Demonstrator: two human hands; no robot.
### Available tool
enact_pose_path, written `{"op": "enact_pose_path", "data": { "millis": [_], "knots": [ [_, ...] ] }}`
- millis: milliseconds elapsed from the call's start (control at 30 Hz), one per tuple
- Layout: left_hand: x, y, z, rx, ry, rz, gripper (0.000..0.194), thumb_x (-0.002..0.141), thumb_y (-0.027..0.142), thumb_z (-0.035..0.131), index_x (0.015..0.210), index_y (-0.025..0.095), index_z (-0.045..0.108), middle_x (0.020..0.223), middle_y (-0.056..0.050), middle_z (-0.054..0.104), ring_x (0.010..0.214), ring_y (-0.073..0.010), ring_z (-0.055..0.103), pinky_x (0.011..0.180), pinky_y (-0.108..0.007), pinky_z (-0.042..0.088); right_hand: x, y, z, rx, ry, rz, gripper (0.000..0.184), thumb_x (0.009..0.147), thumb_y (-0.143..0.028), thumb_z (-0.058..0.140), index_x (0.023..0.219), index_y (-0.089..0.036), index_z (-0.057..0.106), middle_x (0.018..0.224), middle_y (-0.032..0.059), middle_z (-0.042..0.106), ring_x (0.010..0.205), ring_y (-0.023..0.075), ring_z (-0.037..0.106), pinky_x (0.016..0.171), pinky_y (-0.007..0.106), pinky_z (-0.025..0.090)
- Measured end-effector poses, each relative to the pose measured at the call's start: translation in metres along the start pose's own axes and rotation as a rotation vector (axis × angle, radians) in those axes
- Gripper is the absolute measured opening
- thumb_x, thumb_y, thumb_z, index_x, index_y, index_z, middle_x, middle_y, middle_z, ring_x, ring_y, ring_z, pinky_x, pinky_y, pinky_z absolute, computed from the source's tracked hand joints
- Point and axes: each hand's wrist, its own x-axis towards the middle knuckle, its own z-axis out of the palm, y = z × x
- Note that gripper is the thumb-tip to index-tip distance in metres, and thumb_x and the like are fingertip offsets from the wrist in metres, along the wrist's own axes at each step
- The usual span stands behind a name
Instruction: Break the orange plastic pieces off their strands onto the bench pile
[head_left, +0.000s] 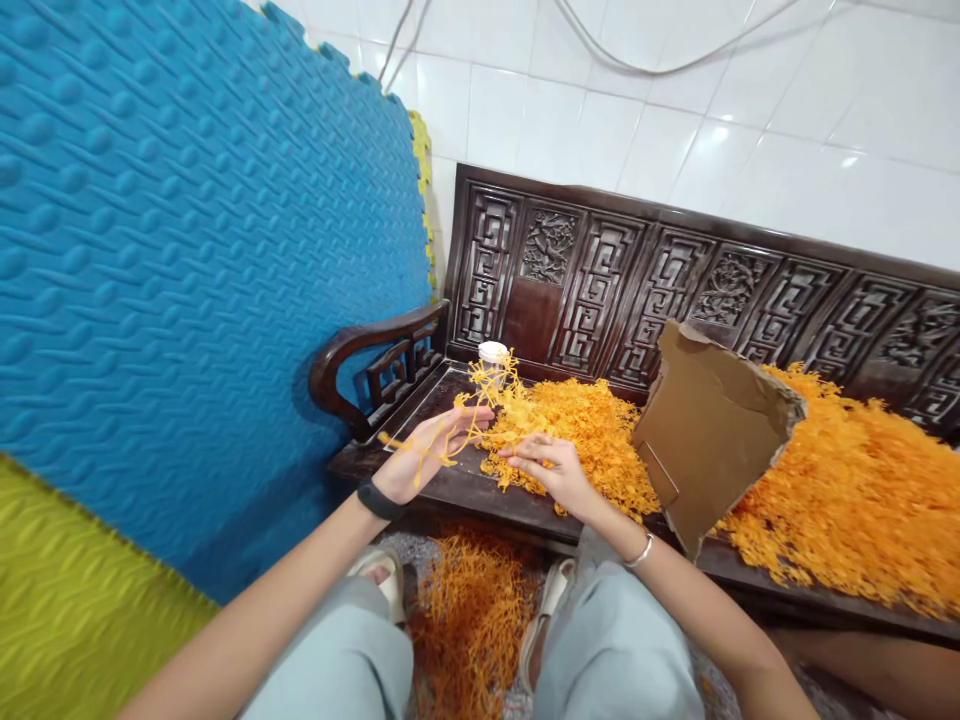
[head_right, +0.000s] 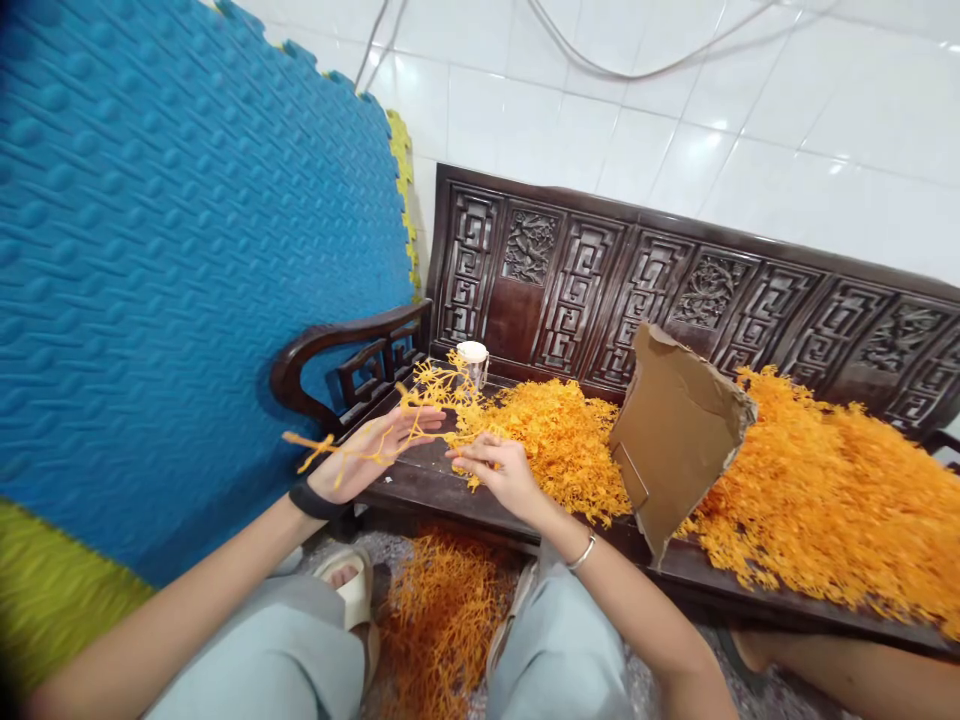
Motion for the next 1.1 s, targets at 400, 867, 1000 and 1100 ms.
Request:
{"op": "enact_pose_path", "data": {
  "millis": [400,867,1000,1100],
  "knots": [
    [-0.011,0.004,0.009,0.310,0.074,-0.053,0.020,0.059,0.033,0.073,0.066,0.015,0.068,0.070,-0.002,0.066,0.070,-0.0161,0.056,0.073,-0.028,0.041,-0.009,0.017,-0.002,-0.152,-0.116,-0.046,0.029,0.081,-0.041,0.051,0.090,-0.020,0.068,0.080,0.0049,0.069,0.065,0.0128,0.061,0.063,0.023,0.047],
    [-0.016,0.016,0.013,0.271,-0.084,0.040,0.034,0.082,0.034,0.048,0.053,0.017,0.047,0.051,0.001,0.053,0.062,-0.0158,0.054,0.069,-0.028,0.040,-0.018,-0.005,-0.020,-0.118,0.236,0.047,0.034,0.085,-0.033,0.043,0.057,-0.016,0.051,0.048,-0.0020,0.045,0.043,0.0076,0.042,0.046,0.021,0.034],
    [-0.020,0.012,0.017,0.435,-0.168,-0.018,0.038,0.083,0.036,0.046,0.050,0.018,0.042,0.044,0.004,0.043,0.049,-0.0119,0.047,0.059,-0.026,0.039,-0.016,-0.007,-0.022,-0.070,0.338,0.049,0.019,0.084,-0.034,0.045,0.081,-0.017,0.054,0.071,0.0022,0.052,0.065,0.0120,0.049,0.060,0.025,0.040],
    [-0.021,0.007,0.017,0.536,-0.216,-0.090,0.037,0.083,0.039,0.045,0.053,0.016,0.044,0.048,0.004,0.043,0.045,-0.0090,0.040,0.049,-0.023,0.032,-0.013,-0.012,-0.023,-0.023,0.115,0.047,0.026,0.083,-0.037,0.048,0.100,-0.018,0.053,0.085,0.0049,0.055,0.079,0.0150,0.052,0.073,0.029,0.042]
  ]
}}
